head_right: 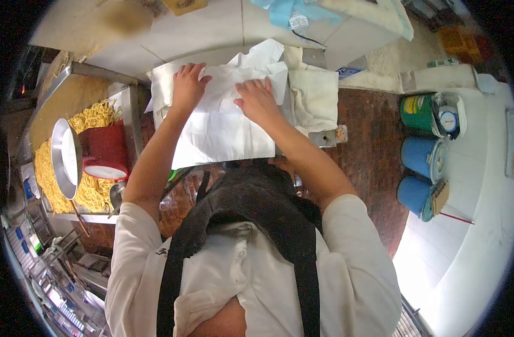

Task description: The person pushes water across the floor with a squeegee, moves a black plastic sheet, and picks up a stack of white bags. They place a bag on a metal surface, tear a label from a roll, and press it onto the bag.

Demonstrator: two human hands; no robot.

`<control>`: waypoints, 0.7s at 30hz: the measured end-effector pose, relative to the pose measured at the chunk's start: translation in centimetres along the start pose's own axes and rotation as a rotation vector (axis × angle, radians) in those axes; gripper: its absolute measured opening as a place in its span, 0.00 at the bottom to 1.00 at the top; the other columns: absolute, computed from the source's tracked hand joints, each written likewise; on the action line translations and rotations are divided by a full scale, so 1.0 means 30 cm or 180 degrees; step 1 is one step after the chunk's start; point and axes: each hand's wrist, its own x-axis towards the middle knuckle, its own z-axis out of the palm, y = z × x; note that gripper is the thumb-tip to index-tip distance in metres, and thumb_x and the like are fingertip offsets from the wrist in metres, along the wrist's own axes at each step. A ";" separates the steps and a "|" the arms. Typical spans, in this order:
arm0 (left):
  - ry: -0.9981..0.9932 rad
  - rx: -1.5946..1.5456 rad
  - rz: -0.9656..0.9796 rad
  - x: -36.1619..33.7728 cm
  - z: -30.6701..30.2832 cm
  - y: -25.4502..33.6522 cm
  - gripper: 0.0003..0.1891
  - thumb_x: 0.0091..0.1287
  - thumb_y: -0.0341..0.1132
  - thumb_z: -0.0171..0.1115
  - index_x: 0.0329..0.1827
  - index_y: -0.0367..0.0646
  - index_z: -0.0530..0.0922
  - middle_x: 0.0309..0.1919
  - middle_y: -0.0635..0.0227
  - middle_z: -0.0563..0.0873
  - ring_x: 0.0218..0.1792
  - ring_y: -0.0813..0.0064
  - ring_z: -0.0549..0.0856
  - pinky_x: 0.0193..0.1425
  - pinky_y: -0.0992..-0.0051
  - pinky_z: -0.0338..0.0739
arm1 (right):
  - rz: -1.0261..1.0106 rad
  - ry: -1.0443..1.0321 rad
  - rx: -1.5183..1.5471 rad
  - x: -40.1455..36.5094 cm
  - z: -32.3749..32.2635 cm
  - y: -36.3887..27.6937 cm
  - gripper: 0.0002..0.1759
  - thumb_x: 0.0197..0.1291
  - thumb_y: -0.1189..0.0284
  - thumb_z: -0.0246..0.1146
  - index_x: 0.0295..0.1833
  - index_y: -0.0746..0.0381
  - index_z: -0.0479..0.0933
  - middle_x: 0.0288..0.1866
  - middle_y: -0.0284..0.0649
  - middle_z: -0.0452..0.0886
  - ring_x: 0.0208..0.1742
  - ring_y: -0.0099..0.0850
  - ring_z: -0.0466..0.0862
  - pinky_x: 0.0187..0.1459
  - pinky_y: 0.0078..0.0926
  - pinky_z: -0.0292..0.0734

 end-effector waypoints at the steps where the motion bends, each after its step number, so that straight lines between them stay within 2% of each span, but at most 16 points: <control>1: 0.0052 0.0131 -0.0028 -0.008 -0.033 0.047 0.11 0.63 0.35 0.68 0.47 0.45 0.86 0.48 0.61 0.87 0.51 0.54 0.83 0.55 0.58 0.76 | 0.0049 -0.0319 0.0067 0.014 0.010 0.014 0.26 0.61 0.57 0.68 0.63 0.53 0.79 0.56 0.37 0.81 0.61 0.40 0.78 0.72 0.55 0.58; 3: -0.0116 0.0224 0.0094 -0.058 -0.065 0.102 0.12 0.64 0.37 0.68 0.48 0.46 0.86 0.50 0.62 0.87 0.53 0.55 0.83 0.56 0.58 0.75 | 0.0193 -0.0962 0.0205 0.028 0.009 0.027 0.26 0.63 0.56 0.66 0.65 0.53 0.78 0.57 0.40 0.82 0.61 0.41 0.79 0.71 0.60 0.56; 5: -0.0502 0.0163 0.0368 -0.137 -0.021 0.095 0.11 0.65 0.39 0.67 0.48 0.46 0.86 0.50 0.62 0.87 0.52 0.56 0.84 0.56 0.58 0.75 | 0.0277 -0.0873 0.0489 0.021 0.042 0.055 0.26 0.64 0.55 0.65 0.65 0.52 0.78 0.58 0.41 0.82 0.62 0.42 0.79 0.71 0.60 0.56; 7: -0.1130 0.0352 -0.0288 -0.184 0.045 0.012 0.12 0.66 0.42 0.67 0.45 0.46 0.86 0.48 0.63 0.87 0.53 0.57 0.84 0.56 0.58 0.75 | 0.0329 -0.0869 0.0757 0.024 0.055 0.088 0.26 0.65 0.54 0.65 0.65 0.52 0.78 0.59 0.42 0.82 0.64 0.43 0.78 0.71 0.61 0.56; 9: -0.1672 0.0063 -0.0594 -0.147 0.052 -0.033 0.12 0.66 0.44 0.67 0.43 0.46 0.86 0.47 0.63 0.87 0.54 0.59 0.84 0.57 0.56 0.75 | 0.0336 -0.0903 0.0987 0.045 0.005 0.104 0.26 0.64 0.54 0.65 0.65 0.53 0.77 0.60 0.41 0.82 0.65 0.44 0.77 0.71 0.61 0.57; 10: -0.1951 -0.0088 -0.0739 -0.132 0.058 -0.041 0.12 0.66 0.45 0.67 0.42 0.46 0.86 0.47 0.62 0.87 0.55 0.59 0.84 0.57 0.55 0.74 | 0.0113 -0.0391 0.1021 0.052 -0.032 0.111 0.23 0.63 0.60 0.67 0.62 0.55 0.79 0.58 0.43 0.82 0.63 0.44 0.78 0.68 0.54 0.64; 13: -0.1205 -0.0484 -0.0738 -0.121 0.061 -0.019 0.13 0.63 0.45 0.70 0.41 0.46 0.86 0.44 0.62 0.87 0.51 0.58 0.85 0.55 0.53 0.74 | 0.0068 0.0689 0.1674 0.137 -0.230 0.138 0.20 0.61 0.67 0.68 0.59 0.57 0.80 0.53 0.44 0.83 0.58 0.45 0.79 0.62 0.45 0.72; 14: -0.0973 -0.0341 -0.0558 -0.108 0.044 -0.002 0.12 0.62 0.44 0.71 0.41 0.46 0.86 0.42 0.62 0.87 0.49 0.58 0.84 0.55 0.53 0.74 | -0.0066 0.1310 0.1461 0.177 -0.323 0.141 0.16 0.59 0.73 0.68 0.54 0.58 0.81 0.47 0.44 0.83 0.53 0.44 0.80 0.55 0.40 0.76; 16: -0.0543 -0.0064 -0.0221 -0.084 0.002 0.043 0.13 0.60 0.43 0.73 0.40 0.45 0.86 0.40 0.62 0.86 0.45 0.57 0.84 0.54 0.52 0.74 | -0.0087 0.1949 0.1189 0.254 -0.480 0.202 0.15 0.59 0.75 0.69 0.53 0.60 0.81 0.48 0.43 0.83 0.49 0.42 0.83 0.51 0.39 0.78; 18: -0.0536 -0.0096 -0.0171 -0.060 -0.003 0.058 0.11 0.60 0.40 0.73 0.40 0.43 0.85 0.38 0.62 0.85 0.41 0.57 0.84 0.49 0.56 0.76 | 0.0254 0.2237 0.0902 0.337 -0.602 0.259 0.15 0.59 0.75 0.69 0.53 0.60 0.81 0.45 0.43 0.82 0.46 0.42 0.83 0.47 0.40 0.79; 21: -0.0453 -0.0707 -0.0309 0.013 -0.011 0.116 0.10 0.62 0.37 0.72 0.41 0.41 0.85 0.36 0.61 0.84 0.36 0.60 0.84 0.43 0.61 0.77 | 0.0170 0.2334 0.0562 0.448 -0.672 0.358 0.14 0.58 0.73 0.69 0.50 0.59 0.81 0.41 0.44 0.79 0.46 0.46 0.79 0.50 0.44 0.76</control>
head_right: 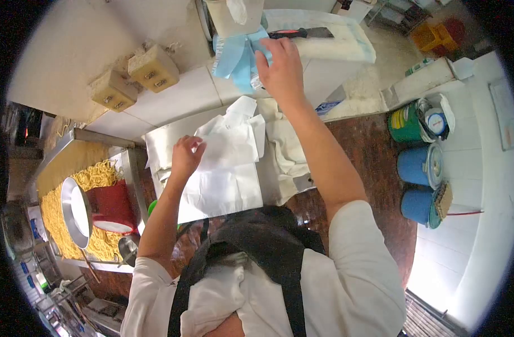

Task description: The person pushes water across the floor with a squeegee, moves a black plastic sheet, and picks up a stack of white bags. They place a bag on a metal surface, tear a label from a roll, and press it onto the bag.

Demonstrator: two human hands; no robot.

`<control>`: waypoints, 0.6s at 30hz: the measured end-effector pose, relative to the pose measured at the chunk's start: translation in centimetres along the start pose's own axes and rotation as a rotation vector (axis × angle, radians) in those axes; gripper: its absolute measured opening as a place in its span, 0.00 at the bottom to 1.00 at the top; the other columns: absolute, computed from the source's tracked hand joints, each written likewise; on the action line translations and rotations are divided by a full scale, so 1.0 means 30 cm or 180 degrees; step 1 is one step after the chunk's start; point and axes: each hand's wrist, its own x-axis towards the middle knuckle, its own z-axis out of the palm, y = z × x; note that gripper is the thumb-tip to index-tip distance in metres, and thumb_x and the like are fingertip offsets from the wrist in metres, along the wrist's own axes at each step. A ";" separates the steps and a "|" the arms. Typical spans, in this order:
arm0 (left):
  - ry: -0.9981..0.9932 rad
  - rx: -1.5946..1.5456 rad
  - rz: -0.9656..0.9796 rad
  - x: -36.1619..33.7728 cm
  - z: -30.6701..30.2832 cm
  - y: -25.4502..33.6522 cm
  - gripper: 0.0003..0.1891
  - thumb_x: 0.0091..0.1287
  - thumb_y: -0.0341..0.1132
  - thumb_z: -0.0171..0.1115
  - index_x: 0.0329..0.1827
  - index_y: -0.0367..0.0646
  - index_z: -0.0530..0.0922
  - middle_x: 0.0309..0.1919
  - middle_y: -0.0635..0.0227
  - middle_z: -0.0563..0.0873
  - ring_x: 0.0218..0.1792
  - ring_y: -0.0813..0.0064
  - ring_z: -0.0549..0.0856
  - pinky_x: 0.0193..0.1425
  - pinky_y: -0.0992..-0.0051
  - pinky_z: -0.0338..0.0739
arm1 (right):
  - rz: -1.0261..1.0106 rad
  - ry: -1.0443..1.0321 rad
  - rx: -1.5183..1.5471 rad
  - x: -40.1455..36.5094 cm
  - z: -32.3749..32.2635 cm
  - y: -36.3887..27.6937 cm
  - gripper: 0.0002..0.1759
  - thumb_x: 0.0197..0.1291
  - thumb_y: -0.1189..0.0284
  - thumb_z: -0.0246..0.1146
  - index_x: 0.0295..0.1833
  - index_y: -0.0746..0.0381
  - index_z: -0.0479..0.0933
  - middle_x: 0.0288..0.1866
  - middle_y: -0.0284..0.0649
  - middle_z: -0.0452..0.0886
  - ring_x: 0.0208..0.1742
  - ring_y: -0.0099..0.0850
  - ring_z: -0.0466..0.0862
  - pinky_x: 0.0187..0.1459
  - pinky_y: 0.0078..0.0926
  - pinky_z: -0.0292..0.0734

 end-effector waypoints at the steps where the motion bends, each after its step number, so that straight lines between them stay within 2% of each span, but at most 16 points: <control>1: 0.0040 -0.0300 -0.0060 0.033 -0.002 0.036 0.10 0.63 0.36 0.71 0.42 0.41 0.84 0.35 0.61 0.84 0.35 0.61 0.83 0.41 0.63 0.78 | -0.0213 0.0072 -0.0067 0.026 0.008 0.005 0.14 0.57 0.73 0.69 0.50 0.60 0.81 0.42 0.44 0.79 0.46 0.46 0.79 0.51 0.44 0.75; 3: 0.0549 -0.0724 0.0042 0.119 -0.040 0.174 0.10 0.65 0.35 0.70 0.44 0.40 0.84 0.33 0.60 0.83 0.31 0.63 0.82 0.37 0.65 0.78 | -0.0633 0.0213 -0.0210 0.063 0.031 0.003 0.15 0.57 0.73 0.69 0.50 0.61 0.81 0.43 0.45 0.78 0.45 0.46 0.79 0.52 0.45 0.75; 6: 0.1135 -0.1153 0.0361 0.259 -0.110 0.381 0.11 0.66 0.35 0.70 0.47 0.40 0.84 0.31 0.59 0.83 0.29 0.65 0.82 0.36 0.66 0.78 | -0.0635 -0.0106 -0.0355 0.058 0.056 0.028 0.17 0.54 0.72 0.71 0.50 0.60 0.80 0.41 0.44 0.80 0.45 0.45 0.79 0.53 0.45 0.74; 8: 0.1332 -0.0999 0.0614 0.347 -0.135 0.478 0.14 0.64 0.37 0.72 0.49 0.42 0.84 0.29 0.59 0.82 0.29 0.64 0.82 0.36 0.66 0.78 | -0.0411 -0.0258 -0.0150 0.036 0.077 0.048 0.18 0.53 0.74 0.72 0.50 0.59 0.80 0.39 0.43 0.81 0.44 0.45 0.80 0.53 0.45 0.74; 10: 0.1355 -0.0627 0.0581 0.427 -0.129 0.541 0.15 0.64 0.39 0.73 0.49 0.42 0.84 0.27 0.60 0.84 0.28 0.65 0.83 0.36 0.67 0.79 | -0.0136 -0.0289 0.0157 0.030 0.090 0.050 0.19 0.51 0.75 0.72 0.51 0.59 0.80 0.38 0.42 0.82 0.44 0.44 0.81 0.53 0.45 0.75; 12: 0.1382 -0.0325 0.0438 0.494 -0.121 0.551 0.16 0.62 0.41 0.74 0.48 0.43 0.84 0.25 0.61 0.85 0.26 0.63 0.84 0.35 0.66 0.79 | 0.0204 -0.0209 0.0555 0.027 0.104 0.036 0.20 0.51 0.76 0.72 0.52 0.59 0.79 0.38 0.42 0.83 0.44 0.44 0.82 0.52 0.44 0.75; 14: 0.1420 -0.0098 0.0193 0.553 -0.110 0.547 0.16 0.61 0.42 0.75 0.46 0.44 0.84 0.22 0.61 0.85 0.24 0.61 0.85 0.32 0.64 0.79 | 0.0288 -0.0186 0.0606 0.039 0.116 0.040 0.21 0.54 0.76 0.72 0.54 0.60 0.78 0.37 0.41 0.83 0.41 0.39 0.83 0.48 0.38 0.78; 15: 0.1494 -0.0072 0.0265 0.574 -0.110 0.527 0.14 0.60 0.42 0.75 0.44 0.45 0.84 0.22 0.59 0.86 0.23 0.58 0.86 0.29 0.61 0.77 | 0.0334 -0.0165 0.0626 0.047 0.117 0.042 0.22 0.55 0.76 0.72 0.56 0.61 0.77 0.37 0.40 0.83 0.40 0.37 0.83 0.45 0.34 0.79; 18: 0.1562 -0.0184 0.0367 0.594 -0.145 0.506 0.14 0.60 0.42 0.76 0.44 0.46 0.84 0.22 0.60 0.86 0.22 0.59 0.85 0.29 0.61 0.77 | 0.0878 -0.0524 0.0985 0.068 0.092 0.027 0.21 0.57 0.76 0.70 0.56 0.62 0.76 0.36 0.40 0.84 0.38 0.34 0.84 0.43 0.31 0.80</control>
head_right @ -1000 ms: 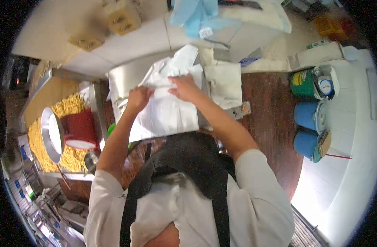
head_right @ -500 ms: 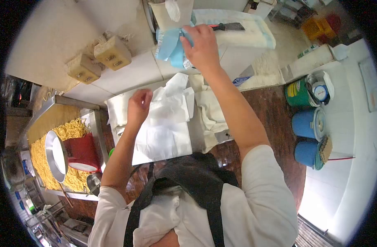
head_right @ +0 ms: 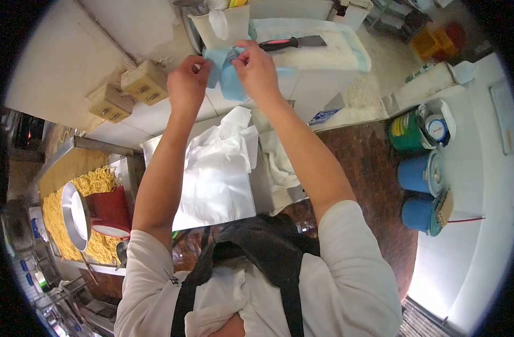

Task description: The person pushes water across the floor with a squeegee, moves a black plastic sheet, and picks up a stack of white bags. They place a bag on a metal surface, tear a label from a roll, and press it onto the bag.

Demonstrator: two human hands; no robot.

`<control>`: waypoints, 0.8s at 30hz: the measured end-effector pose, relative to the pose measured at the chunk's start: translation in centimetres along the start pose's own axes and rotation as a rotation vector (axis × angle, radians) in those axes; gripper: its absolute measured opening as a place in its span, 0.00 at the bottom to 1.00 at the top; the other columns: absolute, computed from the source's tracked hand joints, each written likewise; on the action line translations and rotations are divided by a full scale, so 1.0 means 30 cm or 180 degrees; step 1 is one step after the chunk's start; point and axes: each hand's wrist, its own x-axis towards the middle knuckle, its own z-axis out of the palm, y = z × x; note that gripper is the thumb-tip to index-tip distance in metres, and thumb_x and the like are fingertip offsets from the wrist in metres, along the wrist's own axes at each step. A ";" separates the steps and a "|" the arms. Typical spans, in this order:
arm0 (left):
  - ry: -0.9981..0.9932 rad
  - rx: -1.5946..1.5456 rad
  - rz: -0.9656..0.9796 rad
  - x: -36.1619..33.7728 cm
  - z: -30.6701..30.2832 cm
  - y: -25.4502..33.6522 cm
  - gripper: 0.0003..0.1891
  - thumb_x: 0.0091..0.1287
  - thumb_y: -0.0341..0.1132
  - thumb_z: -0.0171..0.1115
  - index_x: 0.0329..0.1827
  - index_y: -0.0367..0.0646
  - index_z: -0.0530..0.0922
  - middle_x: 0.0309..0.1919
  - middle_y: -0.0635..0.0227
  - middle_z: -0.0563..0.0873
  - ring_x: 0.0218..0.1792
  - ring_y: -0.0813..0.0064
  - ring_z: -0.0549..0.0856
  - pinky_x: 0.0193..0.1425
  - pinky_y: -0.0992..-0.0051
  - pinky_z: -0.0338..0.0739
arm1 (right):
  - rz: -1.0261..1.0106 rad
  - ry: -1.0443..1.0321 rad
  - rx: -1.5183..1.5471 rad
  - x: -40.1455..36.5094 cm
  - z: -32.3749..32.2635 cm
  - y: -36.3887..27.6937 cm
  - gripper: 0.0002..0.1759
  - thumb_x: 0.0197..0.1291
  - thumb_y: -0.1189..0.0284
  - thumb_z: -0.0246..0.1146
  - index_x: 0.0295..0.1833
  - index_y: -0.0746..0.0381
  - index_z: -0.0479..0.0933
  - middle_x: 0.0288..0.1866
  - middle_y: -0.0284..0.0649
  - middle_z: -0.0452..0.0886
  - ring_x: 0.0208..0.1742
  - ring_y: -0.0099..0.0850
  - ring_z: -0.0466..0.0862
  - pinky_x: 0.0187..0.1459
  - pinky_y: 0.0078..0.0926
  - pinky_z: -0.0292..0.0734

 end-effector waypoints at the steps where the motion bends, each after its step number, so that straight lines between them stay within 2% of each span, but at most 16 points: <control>1: -0.0081 -0.0054 -0.0216 -0.005 -0.005 0.010 0.14 0.60 0.42 0.75 0.45 0.46 0.85 0.23 0.60 0.85 0.24 0.61 0.85 0.30 0.61 0.77 | 0.0043 -0.0022 0.0048 -0.001 -0.002 0.004 0.21 0.58 0.77 0.70 0.56 0.62 0.75 0.35 0.39 0.84 0.37 0.33 0.84 0.43 0.30 0.80; 4: -0.0145 0.0045 0.0152 -0.047 -0.001 0.095 0.14 0.61 0.41 0.75 0.47 0.47 0.86 0.24 0.58 0.85 0.26 0.62 0.85 0.32 0.63 0.77 | 0.0115 -0.0144 0.0189 0.008 -0.001 0.034 0.21 0.59 0.77 0.70 0.58 0.62 0.74 0.35 0.38 0.84 0.36 0.30 0.84 0.43 0.28 0.80; 5: -0.0097 0.0117 0.0343 -0.049 0.007 0.095 0.14 0.62 0.41 0.73 0.49 0.47 0.87 0.26 0.57 0.84 0.28 0.60 0.85 0.34 0.63 0.78 | 0.0115 -0.0218 0.0233 0.013 -0.002 0.045 0.22 0.59 0.77 0.70 0.58 0.62 0.73 0.35 0.38 0.84 0.37 0.30 0.84 0.43 0.28 0.80; 8: -0.0015 0.0130 0.0333 -0.015 0.021 0.033 0.13 0.64 0.42 0.70 0.46 0.45 0.86 0.34 0.57 0.87 0.35 0.51 0.87 0.40 0.56 0.81 | 0.0219 -0.0473 0.0322 0.023 -0.030 0.052 0.22 0.60 0.77 0.69 0.59 0.61 0.72 0.37 0.37 0.83 0.38 0.27 0.83 0.44 0.27 0.79; 9: -0.0026 0.0175 0.0307 0.000 0.021 0.015 0.12 0.65 0.42 0.69 0.46 0.46 0.86 0.34 0.57 0.88 0.36 0.50 0.87 0.40 0.56 0.81 | 0.0286 -0.0555 0.0346 0.024 -0.042 0.046 0.22 0.61 0.77 0.69 0.59 0.61 0.72 0.37 0.37 0.83 0.38 0.26 0.82 0.44 0.26 0.79; 12: -0.0018 0.0325 0.0157 0.025 0.017 -0.005 0.11 0.67 0.42 0.67 0.45 0.46 0.87 0.35 0.55 0.88 0.37 0.48 0.87 0.41 0.56 0.81 | 0.0109 -0.0528 0.0370 0.029 -0.048 0.066 0.20 0.58 0.77 0.69 0.56 0.61 0.73 0.34 0.40 0.82 0.36 0.32 0.83 0.41 0.32 0.79; 18: -0.0172 0.0695 -0.0356 0.059 0.006 0.003 0.09 0.68 0.41 0.65 0.42 0.46 0.86 0.34 0.51 0.89 0.38 0.47 0.88 0.43 0.54 0.81 | -0.0202 -0.0928 0.0294 0.042 -0.069 0.075 0.21 0.59 0.80 0.67 0.58 0.57 0.75 0.30 0.37 0.77 0.32 0.34 0.79 0.38 0.32 0.77; 21: -0.0057 0.0665 -0.0423 0.056 0.013 -0.014 0.09 0.67 0.41 0.65 0.39 0.45 0.85 0.31 0.52 0.88 0.37 0.47 0.88 0.43 0.52 0.81 | -0.0052 -0.1224 -0.0138 0.052 -0.090 0.056 0.22 0.60 0.76 0.67 0.60 0.55 0.75 0.34 0.37 0.79 0.38 0.37 0.81 0.45 0.38 0.77; 24: 0.0040 0.0541 -0.0398 0.023 0.008 -0.006 0.10 0.67 0.41 0.65 0.36 0.44 0.83 0.28 0.53 0.88 0.34 0.47 0.88 0.41 0.53 0.81 | -0.0357 -0.0871 -0.1303 0.038 -0.090 -0.004 0.17 0.60 0.69 0.67 0.55 0.53 0.80 0.39 0.37 0.81 0.48 0.37 0.82 0.53 0.45 0.71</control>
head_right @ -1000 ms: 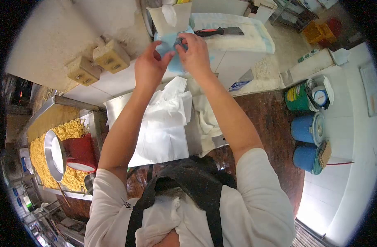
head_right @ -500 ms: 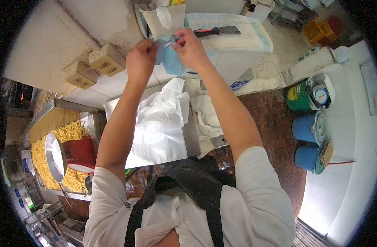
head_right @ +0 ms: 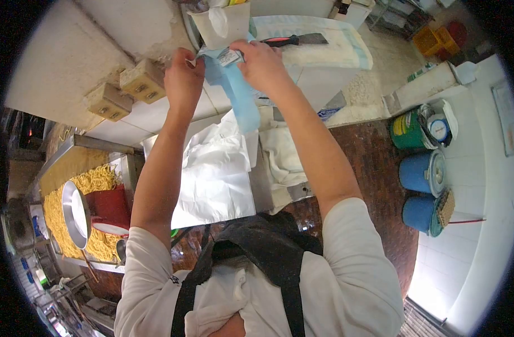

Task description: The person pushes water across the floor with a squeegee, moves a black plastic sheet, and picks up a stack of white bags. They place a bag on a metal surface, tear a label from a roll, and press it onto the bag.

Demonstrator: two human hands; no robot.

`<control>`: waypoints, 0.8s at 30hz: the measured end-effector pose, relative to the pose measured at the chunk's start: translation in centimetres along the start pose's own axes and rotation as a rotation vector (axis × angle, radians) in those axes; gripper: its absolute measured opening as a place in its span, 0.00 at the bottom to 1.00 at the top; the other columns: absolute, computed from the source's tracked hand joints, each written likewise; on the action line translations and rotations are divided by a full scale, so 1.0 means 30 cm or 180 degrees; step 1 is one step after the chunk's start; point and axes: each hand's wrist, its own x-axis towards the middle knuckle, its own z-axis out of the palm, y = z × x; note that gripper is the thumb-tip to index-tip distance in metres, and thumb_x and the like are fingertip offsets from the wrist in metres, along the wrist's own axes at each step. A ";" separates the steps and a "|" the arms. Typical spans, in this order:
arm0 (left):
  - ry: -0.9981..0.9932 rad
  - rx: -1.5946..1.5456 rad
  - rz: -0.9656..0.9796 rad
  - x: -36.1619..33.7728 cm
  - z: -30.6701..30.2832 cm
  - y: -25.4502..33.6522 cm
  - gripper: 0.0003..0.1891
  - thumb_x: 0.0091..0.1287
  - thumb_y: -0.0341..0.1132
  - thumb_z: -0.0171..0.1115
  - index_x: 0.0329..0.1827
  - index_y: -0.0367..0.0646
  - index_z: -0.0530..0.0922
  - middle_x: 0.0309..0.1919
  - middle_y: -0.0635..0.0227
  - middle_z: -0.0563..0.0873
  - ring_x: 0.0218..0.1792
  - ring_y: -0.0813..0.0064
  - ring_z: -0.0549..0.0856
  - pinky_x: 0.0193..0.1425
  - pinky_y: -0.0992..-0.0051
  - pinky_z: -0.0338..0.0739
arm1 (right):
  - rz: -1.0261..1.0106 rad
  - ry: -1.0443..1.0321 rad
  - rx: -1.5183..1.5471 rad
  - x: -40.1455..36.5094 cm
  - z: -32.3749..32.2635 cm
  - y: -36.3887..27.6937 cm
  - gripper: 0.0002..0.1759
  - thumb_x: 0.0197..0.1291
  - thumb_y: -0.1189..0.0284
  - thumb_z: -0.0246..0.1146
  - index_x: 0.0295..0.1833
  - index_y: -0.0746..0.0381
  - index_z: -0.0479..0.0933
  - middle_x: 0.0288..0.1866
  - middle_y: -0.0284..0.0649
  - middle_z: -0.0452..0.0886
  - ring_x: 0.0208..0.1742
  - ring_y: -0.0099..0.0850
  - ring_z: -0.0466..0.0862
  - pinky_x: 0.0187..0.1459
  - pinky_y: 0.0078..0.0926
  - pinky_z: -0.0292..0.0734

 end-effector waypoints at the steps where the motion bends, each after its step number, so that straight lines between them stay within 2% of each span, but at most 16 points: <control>1: 0.0023 -0.0135 0.0085 -0.017 0.005 -0.005 0.11 0.67 0.42 0.65 0.35 0.43 0.83 0.28 0.54 0.88 0.33 0.47 0.88 0.39 0.53 0.81 | -0.0142 0.0203 -0.0159 -0.003 -0.009 -0.026 0.14 0.60 0.68 0.68 0.53 0.52 0.82 0.41 0.36 0.81 0.51 0.37 0.81 0.55 0.47 0.70; 3: -0.0003 -0.0396 0.0154 -0.043 0.005 0.000 0.12 0.67 0.42 0.66 0.35 0.42 0.83 0.26 0.54 0.88 0.30 0.49 0.88 0.37 0.56 0.81 | -0.0427 0.0609 -0.0478 -0.006 -0.021 -0.071 0.10 0.59 0.65 0.68 0.47 0.51 0.85 0.45 0.35 0.82 0.56 0.36 0.80 0.58 0.49 0.66; 5: -0.0100 -0.0647 0.0132 -0.064 0.002 0.018 0.12 0.67 0.41 0.67 0.37 0.40 0.85 0.24 0.54 0.87 0.26 0.55 0.88 0.36 0.61 0.81 | -0.0541 0.0432 -0.0530 0.012 -0.014 -0.087 0.08 0.59 0.65 0.68 0.43 0.51 0.86 0.44 0.33 0.82 0.56 0.36 0.80 0.57 0.47 0.67; 6: -0.0304 -0.0863 -0.0108 -0.069 -0.005 0.025 0.12 0.67 0.41 0.67 0.37 0.39 0.86 0.23 0.56 0.87 0.25 0.59 0.87 0.34 0.63 0.80 | -0.0592 0.0348 -0.0557 0.020 -0.012 -0.088 0.07 0.59 0.65 0.68 0.42 0.51 0.87 0.44 0.33 0.82 0.55 0.36 0.80 0.57 0.45 0.67; 8: -0.0710 -0.1294 -0.0582 -0.069 -0.017 0.039 0.13 0.69 0.40 0.66 0.37 0.37 0.86 0.20 0.60 0.86 0.21 0.68 0.85 0.30 0.68 0.78 | -0.0817 0.0442 -0.0559 0.039 0.014 -0.061 0.08 0.60 0.66 0.67 0.44 0.51 0.87 0.44 0.32 0.81 0.56 0.36 0.79 0.57 0.45 0.68; 11: -0.0821 -0.1932 -0.0836 -0.087 0.036 0.009 0.12 0.71 0.38 0.65 0.43 0.38 0.87 0.20 0.69 0.84 0.19 0.81 0.79 0.25 0.75 0.72 | -0.1033 0.0471 -0.0659 0.056 0.032 -0.034 0.09 0.59 0.66 0.68 0.45 0.49 0.87 0.45 0.31 0.81 0.57 0.35 0.78 0.57 0.45 0.68; 14: -0.0977 -0.2942 -0.1524 -0.090 0.091 0.000 0.08 0.71 0.35 0.65 0.45 0.40 0.86 0.20 0.76 0.80 0.16 0.86 0.73 0.22 0.80 0.65 | -0.1099 0.0315 -0.0700 0.062 0.027 -0.018 0.10 0.58 0.66 0.69 0.46 0.48 0.87 0.46 0.30 0.80 0.58 0.35 0.77 0.58 0.46 0.69; 17: -0.1121 -0.3837 -0.2058 -0.079 0.108 0.005 0.05 0.71 0.33 0.63 0.43 0.44 0.84 0.19 0.81 0.74 0.15 0.87 0.65 0.21 0.83 0.59 | -0.1142 0.0160 -0.0592 0.074 0.030 -0.001 0.11 0.57 0.65 0.70 0.47 0.48 0.88 0.48 0.29 0.80 0.59 0.35 0.77 0.58 0.47 0.69; 20: -0.1271 -0.4611 -0.2259 -0.072 0.116 0.007 0.03 0.72 0.32 0.61 0.39 0.47 0.80 0.18 0.83 0.69 0.15 0.88 0.62 0.20 0.83 0.55 | -0.1140 0.0134 -0.0571 0.081 0.030 0.004 0.11 0.58 0.64 0.69 0.47 0.48 0.87 0.48 0.30 0.79 0.59 0.35 0.76 0.59 0.47 0.69; 24: -0.1327 -0.4949 -0.2336 -0.064 0.126 0.014 0.00 0.72 0.31 0.61 0.41 0.47 0.79 0.19 0.84 0.68 0.17 0.88 0.62 0.20 0.83 0.54 | -0.1198 0.0285 -0.0388 0.087 0.032 0.009 0.12 0.58 0.64 0.69 0.48 0.48 0.86 0.48 0.30 0.79 0.60 0.36 0.76 0.60 0.47 0.69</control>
